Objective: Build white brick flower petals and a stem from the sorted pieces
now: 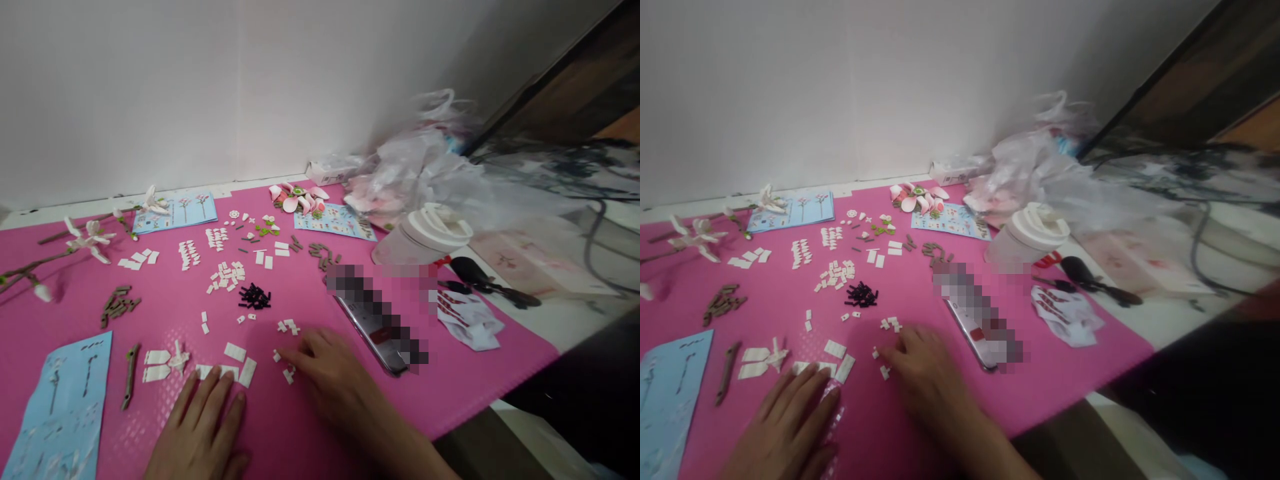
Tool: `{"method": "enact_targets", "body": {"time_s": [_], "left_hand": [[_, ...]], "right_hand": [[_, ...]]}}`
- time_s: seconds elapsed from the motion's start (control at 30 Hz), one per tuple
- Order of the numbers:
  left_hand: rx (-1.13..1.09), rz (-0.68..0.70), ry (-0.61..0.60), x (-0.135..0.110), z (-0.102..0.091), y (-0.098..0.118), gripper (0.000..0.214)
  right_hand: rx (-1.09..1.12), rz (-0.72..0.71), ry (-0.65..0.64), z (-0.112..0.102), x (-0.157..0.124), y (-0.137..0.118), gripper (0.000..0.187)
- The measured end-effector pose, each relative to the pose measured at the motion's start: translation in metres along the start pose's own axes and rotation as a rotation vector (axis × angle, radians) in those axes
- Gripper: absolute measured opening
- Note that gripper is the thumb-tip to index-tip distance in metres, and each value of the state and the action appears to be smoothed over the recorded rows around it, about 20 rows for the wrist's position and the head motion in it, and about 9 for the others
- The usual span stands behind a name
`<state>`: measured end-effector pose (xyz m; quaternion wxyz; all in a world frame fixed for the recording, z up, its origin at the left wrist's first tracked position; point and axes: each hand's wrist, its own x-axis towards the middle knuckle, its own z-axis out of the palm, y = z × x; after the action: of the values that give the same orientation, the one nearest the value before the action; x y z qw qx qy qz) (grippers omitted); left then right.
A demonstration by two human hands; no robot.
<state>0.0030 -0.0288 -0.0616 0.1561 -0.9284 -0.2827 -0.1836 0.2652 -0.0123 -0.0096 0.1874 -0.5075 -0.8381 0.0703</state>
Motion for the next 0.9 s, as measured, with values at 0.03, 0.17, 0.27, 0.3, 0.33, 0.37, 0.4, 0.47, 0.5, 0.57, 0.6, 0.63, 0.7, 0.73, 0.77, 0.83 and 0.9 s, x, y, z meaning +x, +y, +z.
{"method": "enact_targets", "body": {"time_s": [0.03, 0.17, 0.27, 0.3, 0.33, 0.37, 0.4, 0.47, 0.5, 0.57, 0.6, 0.63, 0.7, 0.73, 0.77, 0.83, 0.9], "left_hand": [[0.000, -0.003, -0.005, 0.000, 0.000, 0.000, 0.036], [-0.012, -0.009, -0.010, 0.001, -0.002, 0.000, 0.036], [-0.021, -0.019, 0.004, 0.001, -0.003, 0.001, 0.035], [-0.024, -0.024, 0.006, 0.001, -0.003, 0.001, 0.035], [-0.028, -0.028, 0.010, 0.001, -0.004, 0.002, 0.034], [-0.030, -0.031, 0.015, 0.002, -0.004, 0.002, 0.034], [-0.031, -0.036, 0.026, 0.003, -0.005, 0.002, 0.033], [-0.033, -0.044, 0.053, 0.007, -0.008, 0.002, 0.032], [-0.034, -0.050, 0.071, 0.009, -0.009, 0.001, 0.033], [-0.038, -0.057, 0.092, 0.014, -0.012, 0.001, 0.034], [-0.041, -0.059, 0.101, 0.016, -0.013, 0.001, 0.035], [-0.043, -0.061, 0.109, 0.018, -0.014, 0.000, 0.035], [-0.047, -0.063, 0.124, 0.021, -0.015, 0.000, 0.035], [-0.048, -0.065, 0.129, 0.022, -0.016, -0.001, 0.035], [-0.048, -0.068, 0.133, 0.023, -0.016, -0.001, 0.035], [-0.048, -0.072, 0.133, 0.023, -0.016, -0.001, 0.035], [-0.046, -0.077, 0.136, 0.023, -0.016, -0.001, 0.037]], "right_hand": [[0.001, 0.005, 0.000, -0.002, -0.001, 0.001, 0.032], [-0.111, 0.111, -0.055, -0.013, -0.010, 0.010, 0.024], [-0.159, 0.158, -0.120, -0.018, -0.016, 0.011, 0.019], [-0.146, 0.155, -0.125, -0.018, -0.016, 0.010, 0.019], [-0.120, 0.144, -0.126, -0.017, -0.017, 0.009, 0.019], [-0.087, 0.129, -0.127, -0.015, -0.016, 0.008, 0.020], [-0.058, 0.114, -0.128, -0.014, -0.016, 0.008, 0.020], [-0.055, 0.106, -0.119, -0.011, -0.013, 0.009, 0.020], [-0.088, 0.113, -0.114, -0.010, -0.011, 0.011, 0.020], [-0.187, 0.137, -0.114, -0.009, -0.007, 0.014, 0.024], [-0.230, 0.144, -0.121, -0.008, -0.005, 0.015, 0.026], [-0.262, 0.146, -0.132, -0.007, -0.003, 0.016, 0.028], [-0.300, 0.139, -0.144, -0.005, -0.001, 0.018, 0.030], [-0.312, 0.131, -0.140, -0.004, -0.001, 0.018, 0.030], [-0.321, 0.123, -0.131, -0.003, -0.001, 0.018, 0.030], [-0.325, 0.099, -0.103, -0.001, -0.002, 0.019, 0.029], [-0.311, 0.069, -0.075, -0.001, -0.004, 0.021, 0.026]]}}
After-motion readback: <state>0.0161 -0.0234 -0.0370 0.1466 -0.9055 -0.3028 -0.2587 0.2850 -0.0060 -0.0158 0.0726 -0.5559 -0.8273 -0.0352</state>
